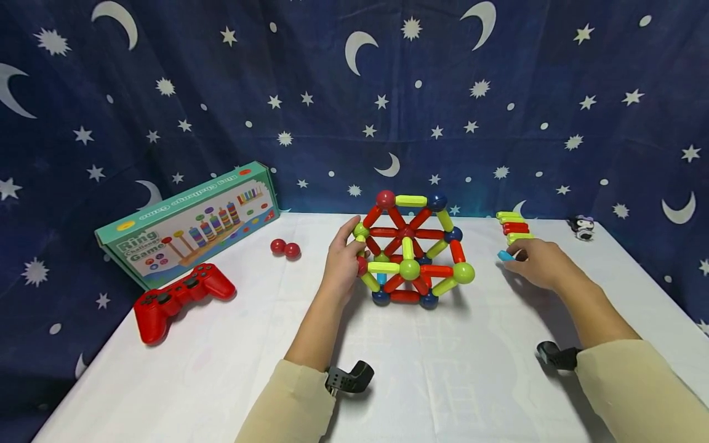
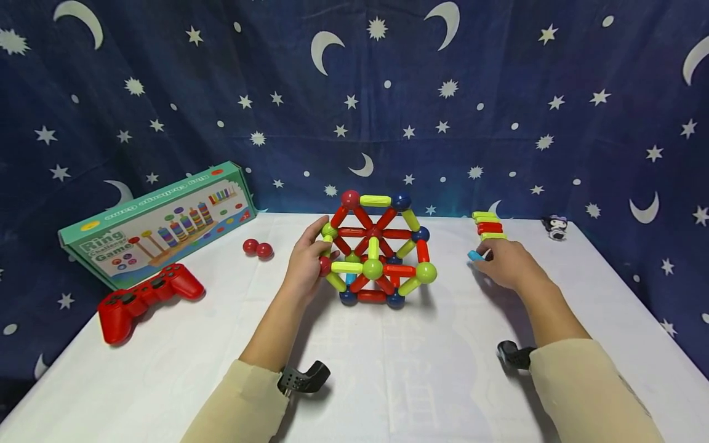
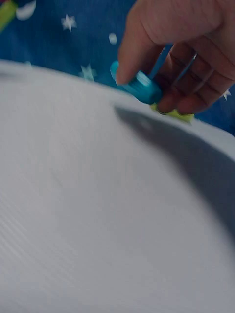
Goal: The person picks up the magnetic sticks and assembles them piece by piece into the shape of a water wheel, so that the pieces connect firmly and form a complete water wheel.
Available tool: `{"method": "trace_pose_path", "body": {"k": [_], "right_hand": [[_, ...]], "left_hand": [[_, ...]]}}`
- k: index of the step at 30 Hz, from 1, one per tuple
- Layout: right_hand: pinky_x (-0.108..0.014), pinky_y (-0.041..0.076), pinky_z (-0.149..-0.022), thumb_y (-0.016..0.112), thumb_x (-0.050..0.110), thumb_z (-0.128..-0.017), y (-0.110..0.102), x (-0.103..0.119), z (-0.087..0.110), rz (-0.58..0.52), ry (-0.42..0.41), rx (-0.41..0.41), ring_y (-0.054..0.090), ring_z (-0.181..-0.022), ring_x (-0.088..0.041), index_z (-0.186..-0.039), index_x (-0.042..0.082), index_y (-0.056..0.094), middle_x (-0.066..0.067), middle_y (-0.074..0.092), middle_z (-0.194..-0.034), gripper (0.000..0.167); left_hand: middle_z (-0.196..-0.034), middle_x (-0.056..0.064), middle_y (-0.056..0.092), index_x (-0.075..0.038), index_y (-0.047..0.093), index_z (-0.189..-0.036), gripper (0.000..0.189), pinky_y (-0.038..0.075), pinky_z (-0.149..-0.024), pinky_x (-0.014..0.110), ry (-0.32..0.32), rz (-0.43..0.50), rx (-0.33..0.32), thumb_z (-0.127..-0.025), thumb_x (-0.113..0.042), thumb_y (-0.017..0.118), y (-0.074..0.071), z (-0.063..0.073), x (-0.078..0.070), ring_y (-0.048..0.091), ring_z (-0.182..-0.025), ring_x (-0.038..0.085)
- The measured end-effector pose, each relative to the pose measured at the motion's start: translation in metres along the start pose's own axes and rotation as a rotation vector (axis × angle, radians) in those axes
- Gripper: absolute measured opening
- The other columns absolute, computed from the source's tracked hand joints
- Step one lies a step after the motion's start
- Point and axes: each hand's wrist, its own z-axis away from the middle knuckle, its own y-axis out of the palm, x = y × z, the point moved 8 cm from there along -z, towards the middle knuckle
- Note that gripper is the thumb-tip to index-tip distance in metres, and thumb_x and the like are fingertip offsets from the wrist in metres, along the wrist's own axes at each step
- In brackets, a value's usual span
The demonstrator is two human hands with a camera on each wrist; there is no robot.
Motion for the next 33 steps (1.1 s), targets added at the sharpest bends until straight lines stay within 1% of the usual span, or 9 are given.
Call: {"method": "trace_pose_path", "body": {"k": [5, 11, 13, 16, 18, 24, 28, 31, 33], "right_hand": [[-0.038, 0.056, -0.073, 0.066, 0.028, -0.099, -0.021, 0.035, 0.011, -0.125, -0.1, -0.125, 0.066, -0.102, -0.043, -0.127, -0.006, 0.062, -0.027, 0.069, -0.112, 0.045], [-0.039, 0.057, -0.08, 0.066, 0.026, -0.101, -0.037, 0.087, 0.03, -0.235, -0.201, -0.22, 0.068, -0.108, -0.038, -0.131, 0.002, 0.062, -0.022, 0.07, -0.118, 0.038], [-0.035, 0.056, -0.083, 0.066, 0.024, -0.101, -0.04, 0.107, 0.036, -0.279, -0.242, -0.233, 0.068, -0.109, -0.035, -0.131, 0.004, 0.063, -0.018, 0.071, -0.119, 0.036], [-0.027, 0.054, -0.084, 0.068, 0.021, -0.1, -0.04, 0.137, 0.044, -0.337, -0.307, -0.225, 0.068, -0.106, -0.031, -0.131, 0.005, 0.064, -0.015, 0.072, -0.117, 0.034], [-0.027, 0.055, -0.086, 0.07, 0.02, -0.099, -0.037, 0.156, 0.047, -0.36, -0.352, -0.206, 0.069, -0.104, -0.028, -0.129, 0.005, 0.066, -0.013, 0.073, -0.114, 0.034], [-0.043, 0.057, -0.092, 0.073, 0.018, -0.096, -0.016, 0.203, 0.043, -0.361, -0.444, -0.106, 0.068, -0.102, -0.024, -0.125, 0.007, 0.07, -0.007, 0.075, -0.108, 0.03], [-0.042, 0.058, -0.086, 0.075, 0.018, -0.095, -0.004, 0.215, 0.036, -0.336, -0.439, -0.052, 0.067, -0.099, -0.024, -0.123, 0.008, 0.071, -0.005, 0.075, -0.103, 0.029], [-0.038, 0.057, -0.081, 0.076, 0.018, -0.095, 0.001, 0.216, 0.033, -0.322, -0.414, -0.044, 0.065, -0.098, -0.024, -0.122, 0.009, 0.072, -0.005, 0.074, -0.102, 0.029], [-0.037, 0.057, -0.08, 0.076, 0.018, -0.095, 0.002, 0.216, 0.031, -0.318, -0.404, -0.043, 0.065, -0.098, -0.024, -0.122, 0.009, 0.072, -0.005, 0.074, -0.103, 0.03]], "left_hand": [[-0.15, 0.01, 0.051, -0.024, 0.046, -0.156, 0.063, 0.052, -0.082, 0.028, 0.0, 0.0, -0.005, -0.096, -0.005, 0.05, -0.001, 0.001, 0.001, 0.056, -0.103, 0.029], [-0.149, 0.01, 0.051, -0.023, 0.046, -0.156, 0.063, 0.051, -0.083, 0.029, 0.005, 0.002, -0.009, -0.096, -0.004, 0.05, -0.001, 0.001, 0.0, 0.055, -0.103, 0.03], [-0.149, 0.01, 0.051, -0.022, 0.046, -0.156, 0.063, 0.051, -0.083, 0.029, 0.012, 0.0, -0.01, -0.096, -0.005, 0.049, -0.001, 0.001, 0.0, 0.055, -0.102, 0.03], [-0.149, 0.01, 0.052, -0.022, 0.046, -0.156, 0.063, 0.051, -0.082, 0.029, 0.014, 0.003, -0.013, -0.096, -0.005, 0.049, -0.001, 0.0, -0.001, 0.055, -0.102, 0.03], [-0.149, 0.01, 0.051, -0.022, 0.046, -0.156, 0.063, 0.051, -0.082, 0.029, 0.014, 0.006, -0.014, -0.096, -0.005, 0.049, -0.001, 0.0, -0.001, 0.055, -0.101, 0.029], [-0.149, 0.009, 0.051, -0.021, 0.047, -0.156, 0.061, 0.051, -0.084, 0.029, 0.022, 0.007, -0.027, -0.097, -0.005, 0.049, -0.003, 0.0, -0.001, 0.055, -0.101, 0.028], [-0.149, 0.01, 0.051, -0.021, 0.048, -0.155, 0.061, 0.051, -0.082, 0.027, 0.019, 0.009, -0.029, -0.096, -0.004, 0.049, -0.003, 0.0, 0.0, 0.055, -0.099, 0.026], [-0.15, 0.011, 0.05, -0.022, 0.048, -0.155, 0.062, 0.05, -0.076, 0.024, 0.012, 0.013, -0.025, -0.096, -0.004, 0.049, -0.002, 0.0, 0.001, 0.055, -0.096, 0.025], [-0.15, 0.011, 0.051, -0.022, 0.049, -0.155, 0.062, 0.05, -0.075, 0.023, 0.013, 0.013, -0.026, -0.096, -0.004, 0.049, -0.002, -0.001, 0.001, 0.055, -0.095, 0.024]]}}
